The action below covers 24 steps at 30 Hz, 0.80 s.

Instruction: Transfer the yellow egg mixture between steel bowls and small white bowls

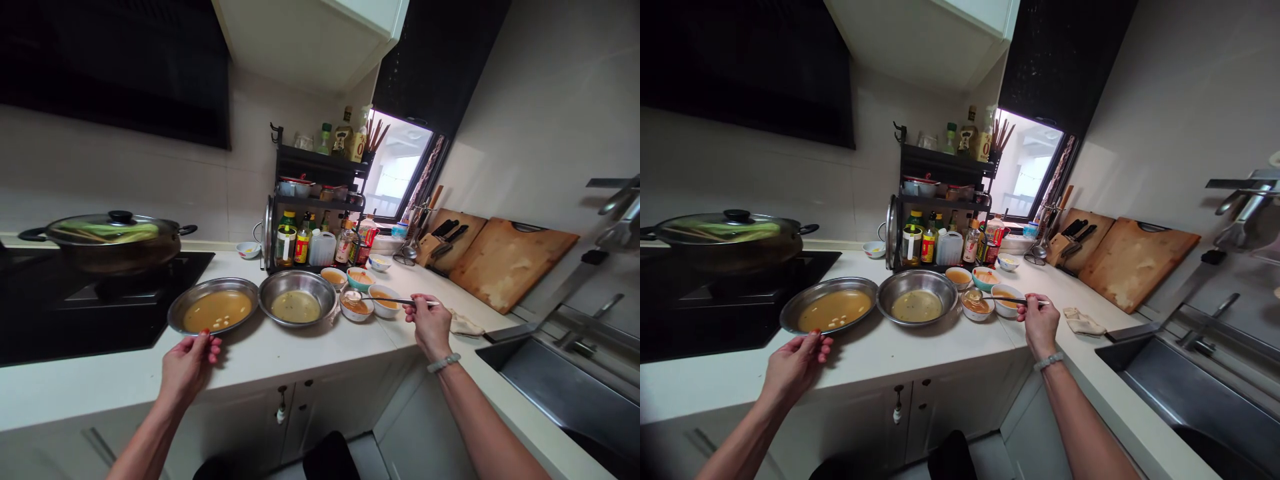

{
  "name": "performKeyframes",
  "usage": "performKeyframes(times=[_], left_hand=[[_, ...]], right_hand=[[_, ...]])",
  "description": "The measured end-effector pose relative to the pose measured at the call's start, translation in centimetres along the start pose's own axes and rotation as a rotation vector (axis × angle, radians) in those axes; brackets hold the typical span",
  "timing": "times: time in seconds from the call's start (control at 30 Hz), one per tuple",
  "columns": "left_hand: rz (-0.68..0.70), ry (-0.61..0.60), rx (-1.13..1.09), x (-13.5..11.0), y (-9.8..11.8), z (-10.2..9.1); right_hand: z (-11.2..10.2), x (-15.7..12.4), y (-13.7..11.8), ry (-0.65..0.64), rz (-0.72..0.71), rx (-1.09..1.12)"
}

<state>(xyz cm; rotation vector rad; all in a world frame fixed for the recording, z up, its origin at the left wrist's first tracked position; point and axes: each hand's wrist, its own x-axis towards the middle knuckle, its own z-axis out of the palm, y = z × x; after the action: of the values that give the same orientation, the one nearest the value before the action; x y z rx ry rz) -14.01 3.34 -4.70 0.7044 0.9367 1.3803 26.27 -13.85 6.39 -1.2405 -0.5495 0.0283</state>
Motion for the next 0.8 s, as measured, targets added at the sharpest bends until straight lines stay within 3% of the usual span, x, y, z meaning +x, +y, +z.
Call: performKeyframes(times=[0.27,0.43,0.63,0.8], left_hand=[[0.007,-0.006,-0.017,0.1,-0.3,-0.1],[-0.016,-0.005,-0.042,0.1,-0.2,-0.1],[-0.005,-0.005,-0.056,0.2,-0.4,-0.1],[0.006,-0.012,-0.022,0.2,-0.5,-0.2]], right_hand=[[3.7,-1.4,-0.7,-0.120,-0.021,-0.027],[5.4,-3.9,-0.2,-0.302,-0.148,-0.117],[4.5,-6.0,-0.3,-0.521,-0.517,-0.234],[2.2,-4.5,0.0,-0.393,-0.592,-0.354]])
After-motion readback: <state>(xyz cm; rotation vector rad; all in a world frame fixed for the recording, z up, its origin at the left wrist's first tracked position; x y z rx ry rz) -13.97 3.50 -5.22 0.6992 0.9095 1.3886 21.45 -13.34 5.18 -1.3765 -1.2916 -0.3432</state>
